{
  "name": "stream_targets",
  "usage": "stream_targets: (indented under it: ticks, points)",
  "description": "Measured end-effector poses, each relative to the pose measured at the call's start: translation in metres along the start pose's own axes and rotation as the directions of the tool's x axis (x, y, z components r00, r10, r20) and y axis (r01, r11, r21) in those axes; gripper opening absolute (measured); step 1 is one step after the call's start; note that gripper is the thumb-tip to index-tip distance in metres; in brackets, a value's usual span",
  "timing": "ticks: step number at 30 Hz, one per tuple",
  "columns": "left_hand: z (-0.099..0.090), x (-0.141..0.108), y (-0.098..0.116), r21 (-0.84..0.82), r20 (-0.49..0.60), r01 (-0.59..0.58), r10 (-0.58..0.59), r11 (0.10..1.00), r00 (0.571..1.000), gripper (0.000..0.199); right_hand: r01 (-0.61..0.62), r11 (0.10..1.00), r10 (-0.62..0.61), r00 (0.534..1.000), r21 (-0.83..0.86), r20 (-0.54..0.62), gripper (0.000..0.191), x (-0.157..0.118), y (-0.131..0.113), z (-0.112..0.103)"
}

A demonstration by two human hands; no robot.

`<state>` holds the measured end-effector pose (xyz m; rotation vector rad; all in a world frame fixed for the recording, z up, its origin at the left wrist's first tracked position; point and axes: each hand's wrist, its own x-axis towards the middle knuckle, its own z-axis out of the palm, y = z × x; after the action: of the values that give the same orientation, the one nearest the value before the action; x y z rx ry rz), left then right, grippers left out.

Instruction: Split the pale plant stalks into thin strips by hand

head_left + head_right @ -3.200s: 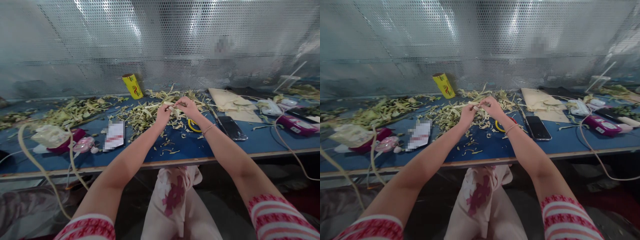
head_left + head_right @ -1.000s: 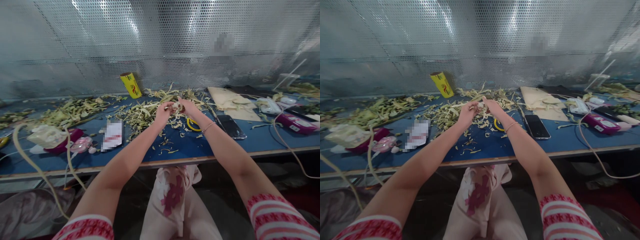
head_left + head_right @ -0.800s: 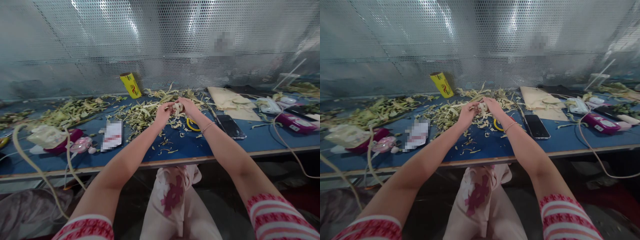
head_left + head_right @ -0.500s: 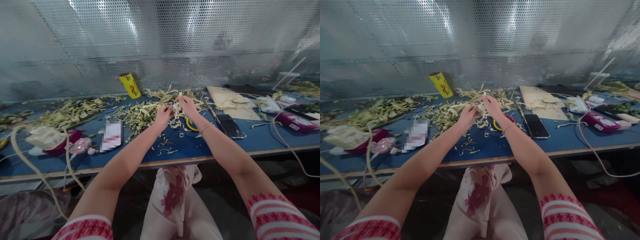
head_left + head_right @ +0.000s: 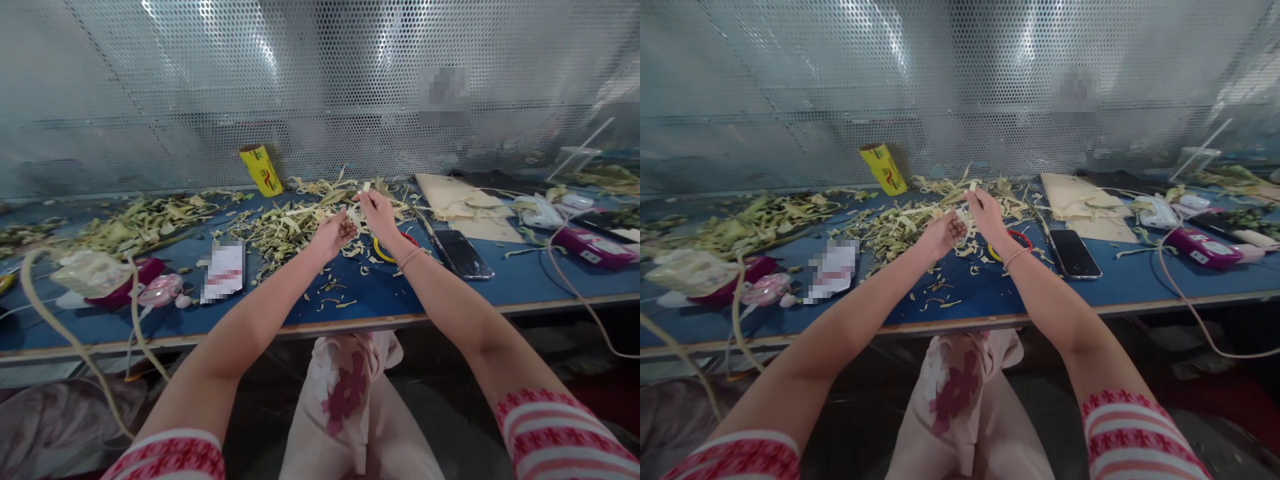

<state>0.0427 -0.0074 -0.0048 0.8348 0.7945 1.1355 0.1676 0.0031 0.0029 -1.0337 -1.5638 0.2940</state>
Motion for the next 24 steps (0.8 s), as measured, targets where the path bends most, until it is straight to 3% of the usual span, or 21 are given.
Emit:
stream_targets:
  ticks: [4, 7, 15, 24]
  points:
    - [0.0008, -0.004, 0.0004, 0.007, 0.031, 0.116, -0.116, 0.993, 0.993, 0.042, 0.011, 1.0, -0.011, 1.0, 0.022, -0.006, 0.047, -0.0006, -0.0022, -0.0019]
    - [0.0007, -0.0038, 0.0003, -0.01, 0.05, 0.129, -0.128, 0.992, 0.99, 0.043, 0.003, 1.0, -0.002, 1.0, 0.02, -0.018, 0.044, -0.0017, -0.0035, -0.0024]
    - [0.0028, -0.0034, 0.0001, -0.003, 0.054, -0.085, 0.085, 0.996, 0.995, 0.031, 0.014, 0.999, -0.013, 1.0, -0.051, 0.026, 0.041, -0.0027, -0.0064, 0.0005]
    - [0.0011, -0.0018, 0.0019, -0.03, 0.011, -0.1, 0.1, 0.995, 0.995, 0.028, -0.002, 0.999, 0.009, 0.988, -0.046, 0.157, 0.04, 0.0012, -0.0028, 0.0031]
